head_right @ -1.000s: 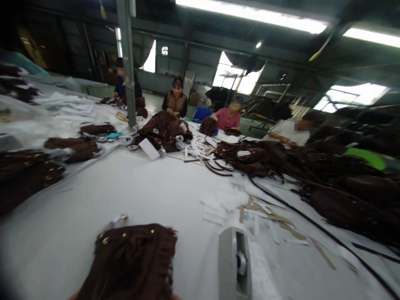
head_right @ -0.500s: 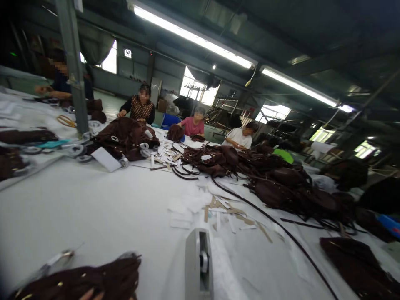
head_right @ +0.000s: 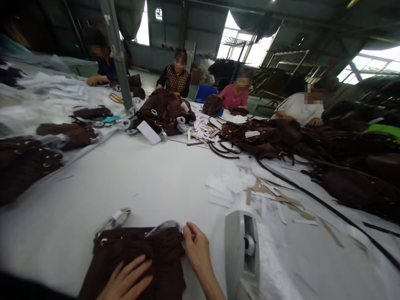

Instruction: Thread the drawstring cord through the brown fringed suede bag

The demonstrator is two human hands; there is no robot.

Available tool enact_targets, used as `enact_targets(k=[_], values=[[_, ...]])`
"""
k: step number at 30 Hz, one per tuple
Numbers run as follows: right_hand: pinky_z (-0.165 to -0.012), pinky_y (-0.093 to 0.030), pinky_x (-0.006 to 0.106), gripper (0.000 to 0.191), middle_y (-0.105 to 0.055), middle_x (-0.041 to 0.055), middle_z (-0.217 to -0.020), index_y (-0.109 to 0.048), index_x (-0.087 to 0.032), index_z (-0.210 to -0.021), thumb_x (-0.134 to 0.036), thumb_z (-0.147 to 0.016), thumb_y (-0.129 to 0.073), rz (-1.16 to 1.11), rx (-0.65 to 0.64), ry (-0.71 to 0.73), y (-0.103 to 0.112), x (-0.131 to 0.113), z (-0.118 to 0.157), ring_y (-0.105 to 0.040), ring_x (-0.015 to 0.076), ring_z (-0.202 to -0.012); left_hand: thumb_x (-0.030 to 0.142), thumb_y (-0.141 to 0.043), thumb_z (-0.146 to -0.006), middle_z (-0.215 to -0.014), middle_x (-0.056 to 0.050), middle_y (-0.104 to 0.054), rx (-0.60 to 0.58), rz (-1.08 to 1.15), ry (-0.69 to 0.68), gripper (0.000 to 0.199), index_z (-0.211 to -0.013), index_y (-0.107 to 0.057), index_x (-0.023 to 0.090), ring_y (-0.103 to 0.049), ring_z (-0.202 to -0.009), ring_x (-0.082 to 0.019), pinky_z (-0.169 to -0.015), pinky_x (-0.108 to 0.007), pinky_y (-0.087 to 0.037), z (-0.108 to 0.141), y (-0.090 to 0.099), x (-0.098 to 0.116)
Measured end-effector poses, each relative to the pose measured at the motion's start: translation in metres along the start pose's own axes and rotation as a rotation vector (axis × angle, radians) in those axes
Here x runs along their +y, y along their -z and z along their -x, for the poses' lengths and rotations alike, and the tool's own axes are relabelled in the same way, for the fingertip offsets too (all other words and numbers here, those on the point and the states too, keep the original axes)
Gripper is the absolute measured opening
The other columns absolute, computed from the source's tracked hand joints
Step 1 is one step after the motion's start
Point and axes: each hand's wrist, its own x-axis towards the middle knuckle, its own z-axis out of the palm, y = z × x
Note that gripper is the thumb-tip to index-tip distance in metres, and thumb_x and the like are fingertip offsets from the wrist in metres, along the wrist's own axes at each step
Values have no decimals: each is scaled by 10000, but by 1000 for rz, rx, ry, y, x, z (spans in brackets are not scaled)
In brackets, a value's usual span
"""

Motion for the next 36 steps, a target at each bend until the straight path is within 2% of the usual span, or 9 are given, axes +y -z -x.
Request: enact_targets(k=[4,8,12,17,20,22,26,30,36], values=[[-904,-499,382,414,-712,119,-1044,-698,-120,-1017,-444,-809,-544,-13,-193,50,-10,-10,-28,-649,268,-989,262,-575,-863,-1328,-136,-545,126,183,207,489,-1331,-457,185,-490,-1236,-270,-974,-409,-474,-32,20,-21],[-967,-443,405,428,-638,127,-1206,-619,-122,-1179,-305,-795,-573,158,-312,203,-13,-33,-43,-600,252,-1078,335,-561,-868,-1333,-120,-539,-72,221,339,508,-1347,-446,206,-566,-1138,-281,-919,-414,-535,-56,29,-34],[-882,-482,378,305,-706,96,-1063,-691,-171,-1061,-319,-838,-546,237,-461,282,-20,-47,-52,-644,238,-964,221,-533,-870,-1310,-112,-557,-119,242,280,481,-1346,-462,200,-579,-1114,-271,-907,-376,-552,-51,30,-28],[-787,-492,341,324,-718,69,-884,-712,-192,-873,-353,-919,-435,258,-377,360,-34,-46,-43,-650,214,-838,114,-502,-850,-1326,-141,-543,-76,222,264,516,-1361,-439,137,-558,-1147,-260,-938,-358,-532,-35,26,-16],[-875,-453,362,324,-697,80,-996,-689,-197,-935,-378,-939,-421,242,-295,498,-35,-52,-34,-621,220,-959,109,-501,-842,-1336,-167,-533,-23,245,283,504,-1345,-459,124,-548,-1172,-282,-934,-400,-530,-35,26,-13],[-932,-411,370,304,-688,67,-1051,-665,-212,-1005,-362,-957,-405,247,-341,602,-33,-60,-29,-599,208,-1022,127,-496,-858,-1366,-154,-509,-16,358,328,478,-1335,-475,153,-519,-1216,-273,-977,-409,-493,-38,33,-15],[-890,-405,359,258,-707,23,-925,-649,-234,-999,-306,-971,-403,326,-558,671,-31,-75,-22,-619,173,-890,249,-450,-917,-1343,-65,-551,-87,783,684,383,-1291,-532,233,-521,-1223,-213,-1042,-358,-426,-41,68,-37],[-928,-368,384,155,-693,24,-939,-640,-237,-953,-289,-931,-496,340,-541,658,-33,-71,-19,-593,186,-926,413,-443,-911,-1193,-74,-658,-55,1014,1148,405,-1223,-591,201,-589,-1133,-228,-976,-343,-483,-33,91,-67],[-898,-392,374,170,-681,23,-886,-627,-229,-906,-288,-939,-471,303,-492,688,-33,-58,-20,-591,181,-877,487,-502,-852,-910,-34,-720,-162,931,1203,420,-1152,-639,226,-647,-711,-180,-654,-248,-533,-20,82,-76]])
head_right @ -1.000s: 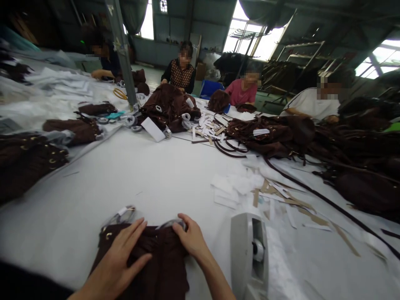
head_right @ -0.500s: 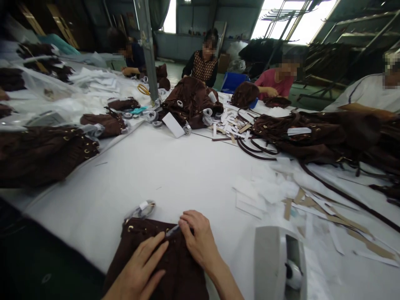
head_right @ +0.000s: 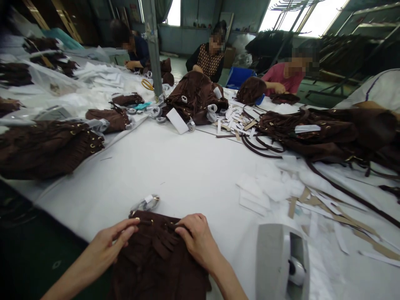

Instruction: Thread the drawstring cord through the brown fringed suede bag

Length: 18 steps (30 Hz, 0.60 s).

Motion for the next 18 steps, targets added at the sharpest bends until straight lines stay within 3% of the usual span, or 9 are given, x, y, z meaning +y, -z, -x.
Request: enact_targets(k=[3,5,7,10,13,15,18], values=[[-880,-403,370,165,-673,22,-861,-620,-218,-886,-282,-939,-477,17,22,16,2,4,-1,-588,179,-847,462,-518,-841,-781,3,-692,-95,-110,-54,431,-1189,-613,226,-579,-567,-144,-547,-220,-459,6,-16,-1],[-877,-402,386,162,-668,25,-832,-618,-210,-856,-273,-934,-490,75,48,16,5,6,-5,-583,187,-828,422,-536,-831,-775,7,-689,-203,-183,-100,483,-1270,-549,221,-592,-612,-155,-589,-229,-448,12,-32,-1],[-868,-404,406,165,-664,32,-806,-621,-206,-837,-268,-928,-498,161,77,8,8,8,-7,-581,201,-815,391,-554,-814,-791,-10,-690,-231,-257,-118,581,-1353,-458,196,-611,-689,-182,-647,-251,-446,17,-46,-3],[-858,-422,416,169,-670,69,-915,-625,-201,-952,-261,-936,-468,243,198,-2,14,3,-6,-592,224,-885,392,-579,-791,-818,-19,-678,-180,-297,-103,594,-1340,-466,195,-616,-757,-205,-690,-270,-441,21,-54,-4],[-867,-441,410,220,-649,98,-1037,-583,-197,-1094,-282,-946,-443,249,328,20,12,-15,5,-581,236,-973,425,-546,-817,-818,0,-671,-163,-190,-88,488,-1262,-538,224,-599,-676,-175,-643,-252,-446,21,-47,-4],[-841,-459,407,248,-643,100,-1020,-573,-197,-1114,-336,-922,-498,259,298,21,2,-29,14,-575,245,-950,451,-483,-854,-867,-12,-683,-107,-81,-73,433,-1209,-576,222,-603,-679,-170,-642,-253,-465,21,-41,-5],[-770,-471,443,368,-638,113,-960,-578,-178,-1132,-369,-824,-642,411,179,-54,-20,-42,23,-565,288,-885,476,-449,-871,-991,-49,-688,35,81,-59,404,-1101,-633,199,-624,-874,-206,-790,-288,-490,21,-39,-7]])
